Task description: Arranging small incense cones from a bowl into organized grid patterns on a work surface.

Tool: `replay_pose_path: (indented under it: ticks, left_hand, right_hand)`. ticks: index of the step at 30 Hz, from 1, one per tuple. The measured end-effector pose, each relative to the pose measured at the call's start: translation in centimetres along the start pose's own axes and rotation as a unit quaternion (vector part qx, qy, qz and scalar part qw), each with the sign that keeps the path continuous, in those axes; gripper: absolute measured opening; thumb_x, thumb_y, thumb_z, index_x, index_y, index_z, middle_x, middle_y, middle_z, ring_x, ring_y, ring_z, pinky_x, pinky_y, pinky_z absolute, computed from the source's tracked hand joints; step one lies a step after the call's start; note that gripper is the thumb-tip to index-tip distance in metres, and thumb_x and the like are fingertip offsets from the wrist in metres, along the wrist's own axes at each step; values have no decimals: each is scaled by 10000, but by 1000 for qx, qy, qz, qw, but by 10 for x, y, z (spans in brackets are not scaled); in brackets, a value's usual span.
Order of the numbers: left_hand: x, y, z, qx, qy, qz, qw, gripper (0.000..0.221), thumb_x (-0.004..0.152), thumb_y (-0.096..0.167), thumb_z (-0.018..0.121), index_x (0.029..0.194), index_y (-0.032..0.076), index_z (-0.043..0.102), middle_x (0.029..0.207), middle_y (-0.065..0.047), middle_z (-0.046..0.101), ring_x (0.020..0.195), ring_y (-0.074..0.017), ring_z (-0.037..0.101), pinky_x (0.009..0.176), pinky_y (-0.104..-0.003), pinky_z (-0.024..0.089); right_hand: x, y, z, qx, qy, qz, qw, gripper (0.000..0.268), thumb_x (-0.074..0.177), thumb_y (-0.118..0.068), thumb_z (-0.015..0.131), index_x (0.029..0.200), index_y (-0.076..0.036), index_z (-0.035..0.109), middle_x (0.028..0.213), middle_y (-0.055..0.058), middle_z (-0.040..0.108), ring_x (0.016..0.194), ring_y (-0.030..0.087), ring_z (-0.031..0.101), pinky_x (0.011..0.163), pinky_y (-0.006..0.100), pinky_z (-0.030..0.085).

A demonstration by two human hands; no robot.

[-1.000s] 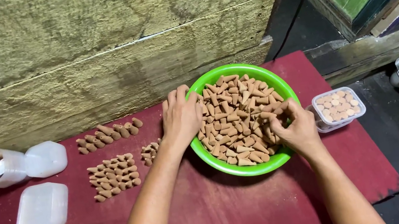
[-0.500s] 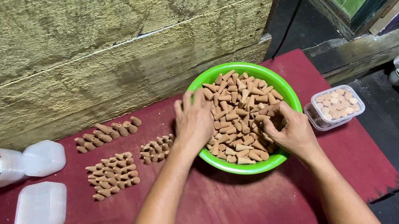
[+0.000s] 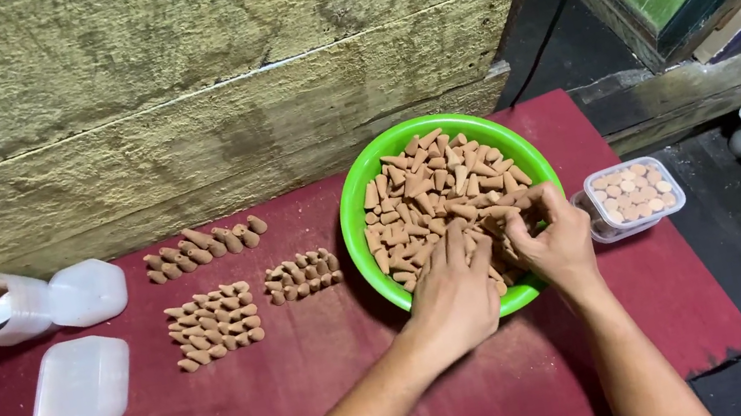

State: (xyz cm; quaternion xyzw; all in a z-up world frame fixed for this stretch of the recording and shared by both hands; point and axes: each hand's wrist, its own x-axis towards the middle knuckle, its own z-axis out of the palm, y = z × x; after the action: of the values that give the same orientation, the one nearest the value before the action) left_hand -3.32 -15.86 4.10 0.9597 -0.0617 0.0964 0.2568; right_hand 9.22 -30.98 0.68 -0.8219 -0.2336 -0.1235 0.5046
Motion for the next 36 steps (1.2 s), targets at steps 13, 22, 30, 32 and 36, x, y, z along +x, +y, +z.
replay_pose_path:
  ticks: [13, 22, 30, 32, 36]
  left_hand:
    - [-8, -8, -7, -94, -39, 1, 995, 412, 925, 276, 555, 1245, 59, 696, 1531, -296, 423, 1405, -582, 381, 1121, -689, 292]
    - [11, -51, -22, -13, 122, 22, 992, 225, 882, 181, 594, 1035, 158, 758, 1055, -91, 722, 1037, -338, 698, 854, -473, 553]
    - [45, -114, -28, 169, -1, 47, 985, 163, 808, 244, 737, 943, 160, 774, 1012, -67, 542, 1049, -318, 526, 806, -453, 453]
    - [49, -127, -12, 188, 14, 55, 981, 138, 846, 238, 686, 936, 173, 768, 994, -59, 534, 1025, -307, 534, 790, -439, 443]
    - [52, -124, -20, 221, 35, 69, 972, 229, 915, 161, 567, 1019, 215, 763, 978, -61, 542, 970, -300, 570, 739, -433, 434]
  right_hand:
    - [4, -16, -2, 31, -4, 1, 1000, 112, 871, -4, 709, 896, -59, 614, 879, 107, 778, 581, 194, 640, 540, 294, 501]
    - [5, -18, -3, 46, -8, -5, 999, 108, 874, -10, 714, 902, -44, 616, 895, 120, 781, 589, 194, 637, 558, 311, 511]
    - [6, -19, -2, 13, -21, -41, 999, 133, 855, -59, 738, 906, -68, 615, 890, 102, 785, 614, 281, 695, 539, 372, 515]
    - [6, -13, -1, 16, -18, -42, 999, 138, 851, -59, 744, 908, -68, 618, 888, 95, 785, 615, 274, 697, 539, 364, 514]
    - [5, -12, 0, 6, -21, -41, 999, 137, 854, -72, 737, 914, -75, 614, 900, 86, 789, 628, 287, 700, 544, 384, 513]
